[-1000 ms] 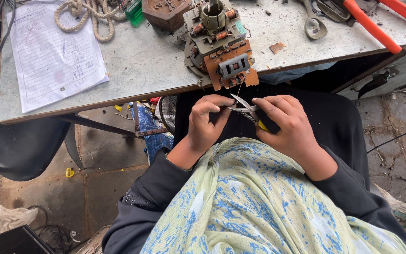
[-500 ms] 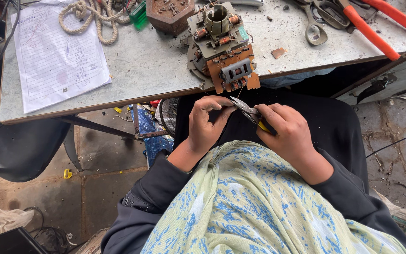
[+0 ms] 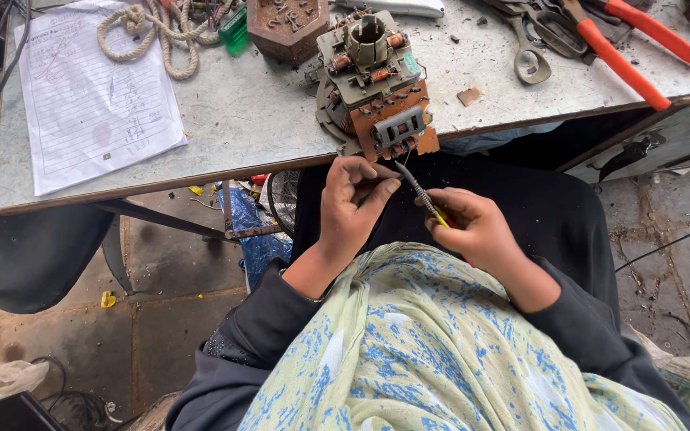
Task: The person disassembles an electronic component by removing wires and small parts using pliers and a screwdriver at a cluttered workbench.
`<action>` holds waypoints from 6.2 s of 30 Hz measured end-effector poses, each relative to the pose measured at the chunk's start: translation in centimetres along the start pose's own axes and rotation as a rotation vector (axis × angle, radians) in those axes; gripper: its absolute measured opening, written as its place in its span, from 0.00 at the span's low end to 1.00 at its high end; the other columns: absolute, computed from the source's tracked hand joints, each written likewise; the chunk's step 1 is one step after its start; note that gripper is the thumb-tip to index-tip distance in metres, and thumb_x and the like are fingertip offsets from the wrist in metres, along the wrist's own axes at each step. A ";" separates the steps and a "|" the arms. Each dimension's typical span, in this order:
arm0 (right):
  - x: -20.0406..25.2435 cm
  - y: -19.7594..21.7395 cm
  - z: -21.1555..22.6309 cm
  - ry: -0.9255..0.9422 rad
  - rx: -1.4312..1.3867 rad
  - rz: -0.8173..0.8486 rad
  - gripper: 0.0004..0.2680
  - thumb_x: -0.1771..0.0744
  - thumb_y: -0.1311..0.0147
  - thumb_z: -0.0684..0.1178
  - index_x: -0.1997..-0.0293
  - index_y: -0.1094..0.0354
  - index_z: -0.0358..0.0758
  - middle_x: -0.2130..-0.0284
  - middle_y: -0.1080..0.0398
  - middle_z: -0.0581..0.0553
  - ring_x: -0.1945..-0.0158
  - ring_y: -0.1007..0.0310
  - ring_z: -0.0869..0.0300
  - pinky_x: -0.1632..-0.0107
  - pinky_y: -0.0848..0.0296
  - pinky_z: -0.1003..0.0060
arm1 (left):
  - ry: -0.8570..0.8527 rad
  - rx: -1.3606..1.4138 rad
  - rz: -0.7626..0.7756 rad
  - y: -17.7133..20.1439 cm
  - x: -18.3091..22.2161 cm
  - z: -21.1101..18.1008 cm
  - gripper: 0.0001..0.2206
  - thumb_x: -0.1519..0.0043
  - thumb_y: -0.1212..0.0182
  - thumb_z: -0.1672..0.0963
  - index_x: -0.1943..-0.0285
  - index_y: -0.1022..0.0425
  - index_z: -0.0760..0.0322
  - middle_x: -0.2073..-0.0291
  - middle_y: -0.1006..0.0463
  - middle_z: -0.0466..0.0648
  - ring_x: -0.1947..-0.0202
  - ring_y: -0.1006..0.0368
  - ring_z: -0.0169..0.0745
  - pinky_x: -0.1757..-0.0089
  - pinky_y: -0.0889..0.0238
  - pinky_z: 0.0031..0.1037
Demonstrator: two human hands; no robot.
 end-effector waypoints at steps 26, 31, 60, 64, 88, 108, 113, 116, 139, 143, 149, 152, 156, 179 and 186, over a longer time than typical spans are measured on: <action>0.6 -0.5 6.8 0.393 0.706 -0.206 0.17 0.43 0.37 0.41 0.51 0.27 0.33 0.68 0.28 0.43 0.67 0.25 0.53 0.63 0.26 0.62 | -0.414 -0.751 0.060 -0.8 -2.0 -5.7 0.05 0.40 0.30 0.61 0.61 0.20 0.69 0.63 0.18 0.50 0.61 0.21 0.46 0.57 0.29 0.32; 0.3 -0.2 6.0 0.392 0.629 -0.203 0.17 0.43 0.38 0.40 0.50 0.27 0.33 0.67 0.27 0.44 0.66 0.23 0.55 0.62 0.24 0.63 | 0.162 -0.154 0.126 0.0 -1.6 -0.7 0.07 0.34 0.38 0.57 0.57 0.19 0.68 0.65 0.18 0.46 0.66 0.23 0.34 0.65 0.30 0.25; 1.6 1.0 4.7 0.425 0.598 -0.213 0.17 0.41 0.38 0.41 0.48 0.27 0.36 0.61 0.26 0.44 0.57 0.25 0.52 0.54 0.27 0.60 | 0.311 0.176 -0.154 -2.2 -0.7 2.2 0.10 0.38 0.33 0.61 0.49 0.18 0.72 0.62 0.17 0.49 0.65 0.24 0.29 0.67 0.30 0.23; 1.3 0.9 5.1 0.447 0.535 -0.200 0.17 0.41 0.38 0.42 0.48 0.28 0.36 0.62 0.26 0.44 0.58 0.25 0.53 0.55 0.26 0.60 | 0.352 0.198 -0.255 -2.3 -0.3 2.6 0.09 0.38 0.33 0.60 0.51 0.19 0.71 0.62 0.16 0.48 0.67 0.25 0.29 0.68 0.30 0.22; -1.1 -2.1 4.6 0.467 0.496 -0.165 0.18 0.41 0.36 0.42 0.46 0.29 0.34 0.57 0.28 0.42 0.54 0.25 0.53 0.52 0.25 0.62 | 0.322 0.548 -0.286 -1.2 2.6 2.5 0.07 0.35 0.37 0.61 0.49 0.24 0.64 0.58 0.18 0.47 0.57 0.20 0.35 0.59 0.25 0.25; -0.3 -1.9 3.4 0.745 0.731 -0.334 0.18 0.42 0.36 0.39 0.49 0.29 0.32 0.58 0.30 0.39 0.54 0.28 0.46 0.49 0.29 0.54 | 0.463 0.781 -0.121 -1.5 2.6 3.3 0.09 0.35 0.33 0.59 0.49 0.20 0.68 0.62 0.18 0.46 0.62 0.22 0.31 0.62 0.26 0.24; -0.3 -1.8 3.5 0.758 0.759 -0.343 0.18 0.43 0.36 0.39 0.48 0.29 0.32 0.58 0.29 0.39 0.54 0.28 0.46 0.50 0.29 0.55 | 0.539 0.772 -0.113 -1.6 2.6 3.4 0.10 0.37 0.33 0.59 0.49 0.20 0.68 0.63 0.18 0.45 0.62 0.22 0.30 0.63 0.26 0.23; -0.3 -1.9 3.4 0.754 0.764 -0.341 0.19 0.44 0.36 0.39 0.48 0.28 0.32 0.58 0.29 0.39 0.54 0.28 0.46 0.50 0.29 0.54 | 0.543 0.757 -0.102 -1.7 2.7 3.5 0.09 0.36 0.33 0.59 0.49 0.20 0.68 0.63 0.18 0.45 0.62 0.22 0.29 0.63 0.27 0.22; -0.1 -2.0 4.6 0.670 0.726 -0.273 0.20 0.43 0.34 0.39 0.46 0.29 0.35 0.57 0.28 0.40 0.53 0.26 0.47 0.51 0.28 0.56 | 0.558 0.735 -0.134 -2.1 2.8 3.5 0.08 0.35 0.38 0.60 0.48 0.23 0.67 0.64 0.20 0.43 0.65 0.26 0.27 0.65 0.29 0.23; -0.1 -2.1 4.3 0.705 0.722 -0.288 0.20 0.43 0.34 0.39 0.46 0.30 0.35 0.56 0.28 0.41 0.53 0.26 0.48 0.50 0.28 0.56 | 0.548 0.748 -0.108 -2.2 2.7 3.1 0.08 0.34 0.38 0.60 0.48 0.22 0.66 0.65 0.20 0.44 0.65 0.25 0.28 0.65 0.29 0.23; -0.1 -2.0 3.2 0.624 0.647 -0.226 0.18 0.42 0.36 0.38 0.47 0.30 0.33 0.60 0.27 0.42 0.60 0.23 0.53 0.59 0.25 0.63 | 0.534 0.737 -0.086 -2.4 2.7 2.5 0.06 0.33 0.38 0.59 0.50 0.22 0.65 0.65 0.20 0.43 0.66 0.26 0.27 0.65 0.30 0.22; -0.2 -1.7 2.6 0.518 0.602 -0.187 0.17 0.41 0.36 0.37 0.48 0.30 0.33 0.64 0.28 0.43 0.65 0.24 0.55 0.62 0.25 0.65 | 0.535 0.707 -0.098 -2.6 2.7 2.4 0.06 0.33 0.37 0.58 0.50 0.22 0.65 0.65 0.20 0.42 0.66 0.26 0.26 0.66 0.30 0.22; -0.3 -1.7 2.4 0.499 0.576 -0.175 0.17 0.41 0.37 0.37 0.47 0.29 0.33 0.63 0.28 0.42 0.63 0.24 0.55 0.61 0.25 0.65 | 0.495 0.669 -0.115 -2.5 2.7 2.4 0.07 0.33 0.37 0.58 0.50 0.21 0.66 0.66 0.20 0.42 0.66 0.27 0.26 0.65 0.30 0.22; -0.1 -2.5 4.2 0.581 0.593 -0.141 0.23 0.40 0.37 0.41 0.39 0.35 0.34 0.47 0.33 0.34 0.43 0.31 0.42 0.41 0.32 0.54 | 0.336 0.363 -0.116 -3.7 3.4 0.5 0.11 0.38 0.31 0.61 0.47 0.21 0.68 0.62 0.21 0.42 0.64 0.29 0.26 0.63 0.34 0.20; -0.4 -2.2 3.0 0.487 0.542 -0.092 0.22 0.40 0.39 0.41 0.39 0.35 0.36 0.46 0.31 0.38 0.41 0.30 0.44 0.38 0.31 0.55 | 0.263 0.480 -0.030 -3.8 2.8 1.1 0.15 0.36 0.32 0.60 0.41 0.24 0.67 0.52 0.20 0.44 0.53 0.24 0.29 0.50 0.29 0.23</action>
Point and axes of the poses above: each hand's wrist, its own x-axis away from the middle knuckle, its own y-axis out of the back of the hand, z = x × y, the point moved 3 cm from there along -x, towards the middle knuckle
